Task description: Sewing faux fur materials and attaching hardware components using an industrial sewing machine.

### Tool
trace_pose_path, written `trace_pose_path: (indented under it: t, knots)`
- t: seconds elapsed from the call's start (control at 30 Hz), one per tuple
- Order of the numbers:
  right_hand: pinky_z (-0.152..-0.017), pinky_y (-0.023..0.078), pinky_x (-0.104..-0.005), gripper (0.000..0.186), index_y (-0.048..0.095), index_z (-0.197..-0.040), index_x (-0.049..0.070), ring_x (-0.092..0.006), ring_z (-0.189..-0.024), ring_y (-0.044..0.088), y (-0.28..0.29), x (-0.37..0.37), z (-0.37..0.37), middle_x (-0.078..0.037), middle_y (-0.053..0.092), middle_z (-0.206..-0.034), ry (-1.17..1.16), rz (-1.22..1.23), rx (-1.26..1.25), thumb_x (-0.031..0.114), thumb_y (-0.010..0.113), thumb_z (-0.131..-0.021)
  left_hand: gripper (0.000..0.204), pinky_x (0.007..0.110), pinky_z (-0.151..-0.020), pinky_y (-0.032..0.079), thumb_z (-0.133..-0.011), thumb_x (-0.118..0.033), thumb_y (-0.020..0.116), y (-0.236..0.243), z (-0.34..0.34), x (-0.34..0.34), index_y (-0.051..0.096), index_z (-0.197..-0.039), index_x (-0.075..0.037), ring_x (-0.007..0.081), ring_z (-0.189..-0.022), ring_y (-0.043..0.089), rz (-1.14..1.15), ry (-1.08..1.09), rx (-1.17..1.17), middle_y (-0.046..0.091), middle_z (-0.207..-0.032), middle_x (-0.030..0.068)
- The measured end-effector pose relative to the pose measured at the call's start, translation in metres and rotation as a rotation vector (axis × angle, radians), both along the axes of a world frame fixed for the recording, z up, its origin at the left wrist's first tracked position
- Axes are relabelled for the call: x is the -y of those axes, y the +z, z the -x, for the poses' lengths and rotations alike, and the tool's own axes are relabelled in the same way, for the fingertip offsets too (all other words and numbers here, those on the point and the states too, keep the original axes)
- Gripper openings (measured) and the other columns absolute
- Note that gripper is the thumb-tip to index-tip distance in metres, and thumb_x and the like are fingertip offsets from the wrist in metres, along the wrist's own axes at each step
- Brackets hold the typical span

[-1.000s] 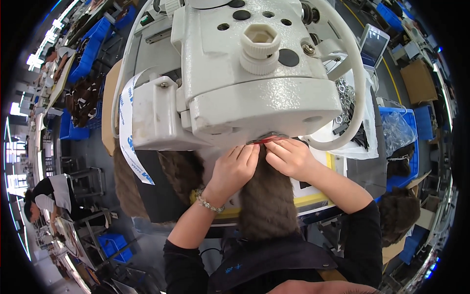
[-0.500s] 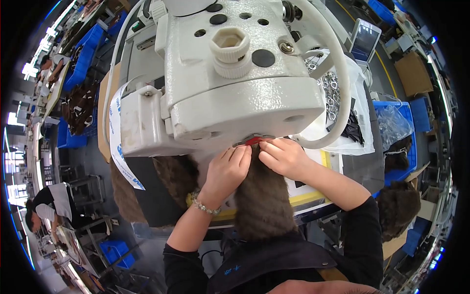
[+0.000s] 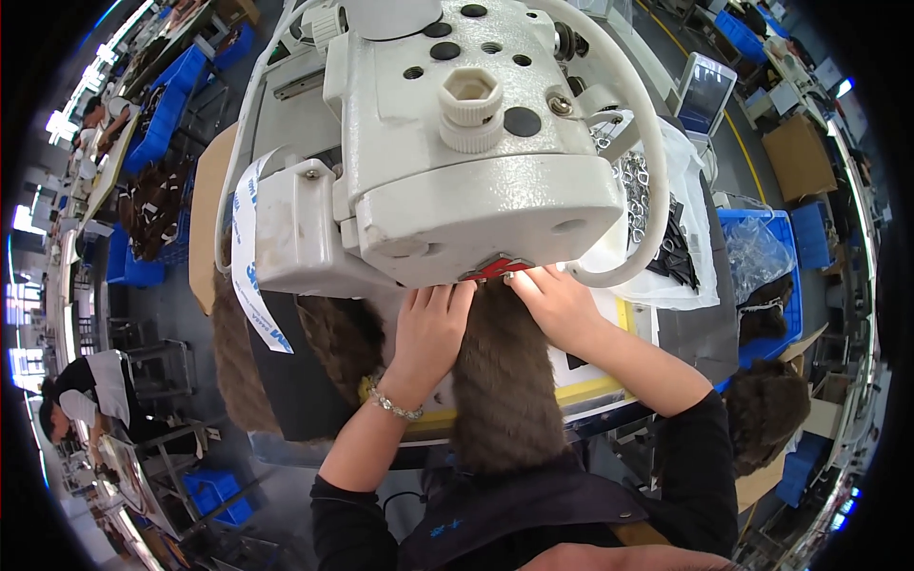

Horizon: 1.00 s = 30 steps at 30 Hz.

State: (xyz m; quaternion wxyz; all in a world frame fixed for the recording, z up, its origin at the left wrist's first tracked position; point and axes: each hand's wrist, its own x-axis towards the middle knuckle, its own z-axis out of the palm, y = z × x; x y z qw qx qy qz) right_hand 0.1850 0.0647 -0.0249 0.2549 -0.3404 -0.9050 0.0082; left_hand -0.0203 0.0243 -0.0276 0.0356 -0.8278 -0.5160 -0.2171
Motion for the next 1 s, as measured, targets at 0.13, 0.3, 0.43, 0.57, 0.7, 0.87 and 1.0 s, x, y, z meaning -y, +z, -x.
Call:
trace_pose_path:
  t: [0.13,0.3,0.43,0.57,0.7,0.87,1.0]
  knots:
    - [-0.074,0.046,-0.0392,0.025,0.055,-0.095,0.004,-0.0261,-0.081,0.059,-0.0001,0.0020,0.0009,-0.007,0.057,-0.100,0.009,0.007,0.009,0.004,0.058,-0.070,0.021,0.036,-0.084,0.045,-0.082,-0.009,0.057,-0.0013,0.0002,-0.0014,0.059,-0.102,-0.006,0.0213,-0.092,0.059,0.053,0.014,0.055,0.061,-0.092,0.0044]
    - [-0.073,0.043,-0.0382,0.023,0.054,-0.091,0.006,-0.0245,-0.078,0.057,-0.0028,0.0042,-0.0006,-0.010,0.057,-0.100,0.014,-0.071,0.052,0.005,0.060,-0.069,0.006,0.033,-0.081,0.045,-0.079,-0.011,0.058,0.0018,-0.0004,-0.0020,0.054,-0.083,-0.011,0.0178,-0.086,0.058,-0.110,-0.023,-0.092,0.057,-0.083,0.0017]
    - [-0.071,0.043,-0.0376,0.021,0.053,-0.088,0.006,-0.0237,-0.075,0.056,-0.0055,0.0034,0.0003,-0.011,0.057,-0.098,0.024,-0.091,0.053,0.006,0.060,-0.068,0.005,0.033,-0.081,0.045,-0.079,-0.011,0.059,0.0037,-0.0009,-0.0008,0.055,-0.081,-0.012,0.0170,-0.086,0.058,-0.104,-0.028,-0.116,0.057,-0.083,0.0011]
    - [-0.068,0.043,-0.0368,0.020,0.052,-0.085,0.007,-0.0235,-0.072,0.055,-0.0069,0.0030,0.0003,-0.011,0.057,-0.095,0.029,-0.114,0.083,0.007,0.061,-0.067,0.007,0.033,-0.082,0.045,-0.079,-0.011,0.059,0.0021,-0.0004,0.0016,0.059,-0.087,-0.011,0.0187,-0.091,0.058,-0.053,-0.014,-0.111,0.060,-0.090,0.0026]
    - [-0.065,0.043,-0.0354,0.019,0.052,-0.084,0.007,-0.0237,-0.068,0.054,-0.0076,0.0028,-0.0002,-0.010,0.056,-0.090,0.033,-0.094,0.063,0.007,0.061,-0.067,0.020,0.037,-0.088,0.043,-0.081,-0.009,0.058,-0.0002,0.0019,0.0019,0.064,-0.100,-0.007,0.0233,-0.100,0.058,0.032,-0.015,0.006,0.061,-0.100,0.0063]
    - [-0.063,0.043,-0.0353,0.019,0.052,-0.084,0.007,-0.0242,-0.066,0.053,-0.0074,0.0015,-0.0008,-0.009,0.054,-0.086,0.040,-0.056,0.003,0.007,0.060,-0.067,0.024,0.041,-0.091,0.041,-0.083,-0.008,0.058,-0.0003,0.0057,0.0032,0.064,-0.106,-0.006,0.0258,-0.104,0.058,0.179,-0.016,0.070,0.062,-0.104,0.0085]
    - [-0.063,0.044,-0.0360,0.018,0.051,-0.084,0.007,-0.0249,-0.067,0.054,-0.0070,0.0018,-0.0011,-0.009,0.055,-0.087,0.041,-0.078,0.018,0.007,0.060,-0.068,0.024,0.042,-0.092,0.041,-0.082,-0.008,0.058,0.0017,0.0057,0.0038,0.063,-0.106,-0.005,0.0261,-0.105,0.058,0.221,-0.011,0.074,0.062,-0.104,0.0089]
